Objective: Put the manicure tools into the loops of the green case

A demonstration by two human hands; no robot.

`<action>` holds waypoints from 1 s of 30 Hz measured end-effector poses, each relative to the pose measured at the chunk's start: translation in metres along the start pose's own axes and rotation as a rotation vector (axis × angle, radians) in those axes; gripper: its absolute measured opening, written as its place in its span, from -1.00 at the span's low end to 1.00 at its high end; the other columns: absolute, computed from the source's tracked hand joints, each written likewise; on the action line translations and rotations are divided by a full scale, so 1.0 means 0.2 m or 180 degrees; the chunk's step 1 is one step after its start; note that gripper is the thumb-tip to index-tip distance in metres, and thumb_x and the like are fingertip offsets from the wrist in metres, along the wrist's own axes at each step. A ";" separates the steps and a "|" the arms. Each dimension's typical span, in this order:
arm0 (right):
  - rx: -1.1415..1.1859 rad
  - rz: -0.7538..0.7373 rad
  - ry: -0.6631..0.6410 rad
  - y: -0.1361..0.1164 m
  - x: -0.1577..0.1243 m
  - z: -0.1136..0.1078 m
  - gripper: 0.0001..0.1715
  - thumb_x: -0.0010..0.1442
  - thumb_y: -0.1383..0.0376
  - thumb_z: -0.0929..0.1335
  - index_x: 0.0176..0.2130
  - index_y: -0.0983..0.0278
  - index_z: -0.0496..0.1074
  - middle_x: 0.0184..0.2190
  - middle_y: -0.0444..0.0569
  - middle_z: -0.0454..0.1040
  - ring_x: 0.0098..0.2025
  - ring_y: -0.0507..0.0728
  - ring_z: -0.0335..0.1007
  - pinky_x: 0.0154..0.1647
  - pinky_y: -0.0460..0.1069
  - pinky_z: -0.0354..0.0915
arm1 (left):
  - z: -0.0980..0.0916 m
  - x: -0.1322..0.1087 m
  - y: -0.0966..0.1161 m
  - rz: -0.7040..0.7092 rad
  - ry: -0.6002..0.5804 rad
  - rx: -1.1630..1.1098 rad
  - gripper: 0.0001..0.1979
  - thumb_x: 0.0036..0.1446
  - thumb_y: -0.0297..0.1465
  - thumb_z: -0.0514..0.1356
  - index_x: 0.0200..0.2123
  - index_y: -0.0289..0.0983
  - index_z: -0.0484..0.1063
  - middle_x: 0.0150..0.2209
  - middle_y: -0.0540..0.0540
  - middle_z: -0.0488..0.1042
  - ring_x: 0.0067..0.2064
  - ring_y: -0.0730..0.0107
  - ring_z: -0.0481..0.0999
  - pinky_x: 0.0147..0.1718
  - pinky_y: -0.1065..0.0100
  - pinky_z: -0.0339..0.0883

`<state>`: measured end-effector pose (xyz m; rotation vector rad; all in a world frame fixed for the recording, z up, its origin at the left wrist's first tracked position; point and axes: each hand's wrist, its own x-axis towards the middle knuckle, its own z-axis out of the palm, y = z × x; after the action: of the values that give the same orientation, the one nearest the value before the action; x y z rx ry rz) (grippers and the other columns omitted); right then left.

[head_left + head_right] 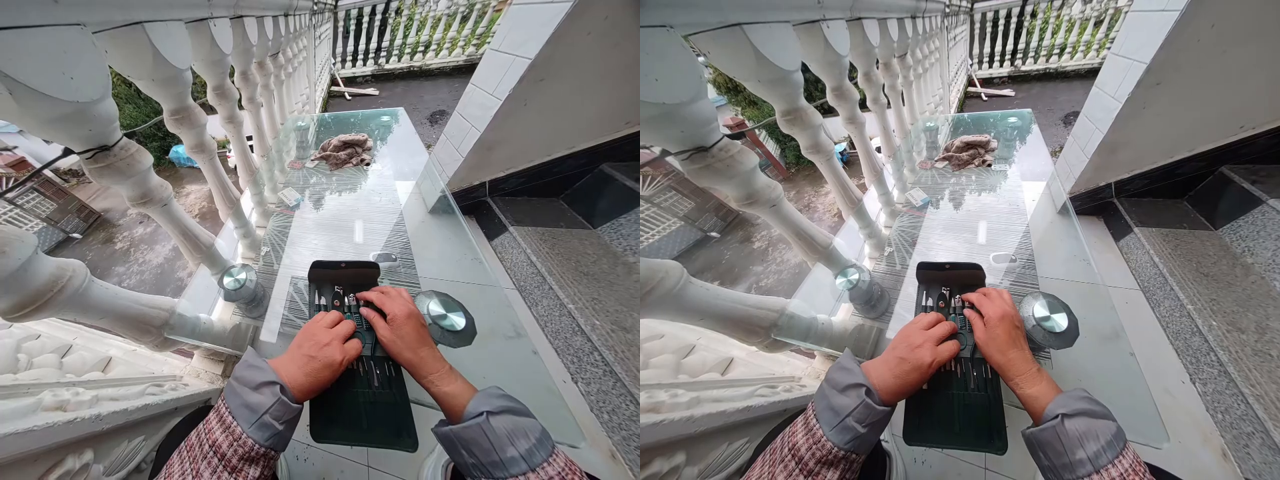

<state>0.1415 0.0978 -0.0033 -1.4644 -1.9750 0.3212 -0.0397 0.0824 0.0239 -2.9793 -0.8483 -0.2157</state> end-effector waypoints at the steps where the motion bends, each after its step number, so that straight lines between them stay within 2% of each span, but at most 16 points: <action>1: 0.0044 0.0014 0.0013 0.01 0.00 -0.01 -0.78 0.18 0.33 0.27 -0.18 0.23 0.46 -0.22 0.01 0.48 -0.10 0.20 0.29 -0.05 0.16 0.23 | 0.00 0.00 0.00 -0.0002 -0.0013 -0.0012 -0.85 0.27 -0.42 0.04 -0.36 -0.28 0.33 -0.27 -0.09 0.37 -0.24 0.32 0.29 -0.29 0.29 0.23; 4: 0.0179 0.0102 0.0042 0.06 0.01 -0.05 -0.74 0.18 0.27 0.27 -0.13 0.20 0.44 -0.14 0.01 0.46 -0.04 0.20 0.29 -0.01 0.18 0.23 | -0.01 0.00 0.00 -0.0006 -0.0046 -0.0041 -0.85 0.27 -0.41 0.04 -0.36 -0.28 0.33 -0.27 -0.08 0.38 -0.23 0.32 0.30 -0.29 0.29 0.23; 6: 0.0225 0.0133 -0.0028 0.09 0.00 -0.08 -0.65 0.13 0.25 0.32 -0.05 0.19 0.40 -0.07 0.01 0.43 0.02 0.22 0.26 0.03 0.19 0.22 | -0.01 0.00 0.00 -0.0006 -0.0042 -0.0031 -0.86 0.27 -0.41 0.05 -0.36 -0.28 0.33 -0.26 -0.08 0.38 -0.23 0.31 0.30 -0.29 0.28 0.23; 10: 0.0196 -0.0070 -0.0269 0.08 -0.04 -0.09 -0.48 0.03 0.28 0.38 0.03 0.17 0.34 0.00 0.02 0.39 0.08 0.25 0.23 0.06 0.22 0.22 | -0.01 0.00 0.00 -0.0019 -0.0014 0.0002 -0.85 0.27 -0.41 0.04 -0.34 -0.28 0.33 -0.27 -0.09 0.37 -0.23 0.31 0.29 -0.29 0.28 0.22; 16: -0.0083 -0.0152 -0.0190 0.01 -0.04 -0.05 -0.52 0.05 0.35 0.33 0.01 0.20 0.36 -0.05 0.06 0.41 0.04 0.26 0.26 0.00 0.23 0.26 | 0.00 0.00 0.00 -0.0020 -0.0003 -0.0058 -0.85 0.27 -0.41 0.03 -0.34 -0.28 0.33 -0.28 -0.08 0.37 -0.23 0.31 0.30 -0.26 0.27 0.24; 20: -0.0242 -0.0148 -0.0180 0.00 -0.03 -0.04 -0.57 0.08 0.35 0.31 -0.01 0.23 0.37 -0.06 0.08 0.41 0.02 0.28 0.26 -0.03 0.23 0.28 | 0.00 0.00 0.00 -0.0007 0.0001 -0.0065 -0.86 0.27 -0.40 0.04 -0.34 -0.28 0.33 -0.30 -0.07 0.37 -0.24 0.32 0.30 -0.26 0.28 0.24; 26: -0.0003 -0.0246 -0.0121 0.01 -0.01 -0.05 -0.48 0.07 0.34 0.30 0.06 0.21 0.30 -0.01 0.07 0.40 0.06 0.26 0.25 0.04 0.25 0.25 | -0.01 0.00 0.00 0.0006 0.0022 -0.0009 -0.85 0.27 -0.42 0.04 -0.36 -0.28 0.33 -0.32 -0.07 0.36 -0.25 0.33 0.29 -0.27 0.29 0.24; 30: 0.0012 -0.0488 -0.0292 -0.01 0.00 -0.04 -0.45 0.12 0.35 0.26 0.12 0.20 0.25 0.08 0.04 0.35 0.14 0.24 0.18 0.10 0.26 0.20 | 0.01 0.00 0.00 0.0003 0.0106 -0.0006 -0.84 0.27 -0.42 0.04 -0.37 -0.28 0.33 -0.34 -0.06 0.35 -0.27 0.33 0.29 -0.28 0.29 0.24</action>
<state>0.1457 0.0961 0.0042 -1.3073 -2.1444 0.3295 -0.0398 0.0821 0.0228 -2.9689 -0.8439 -0.2657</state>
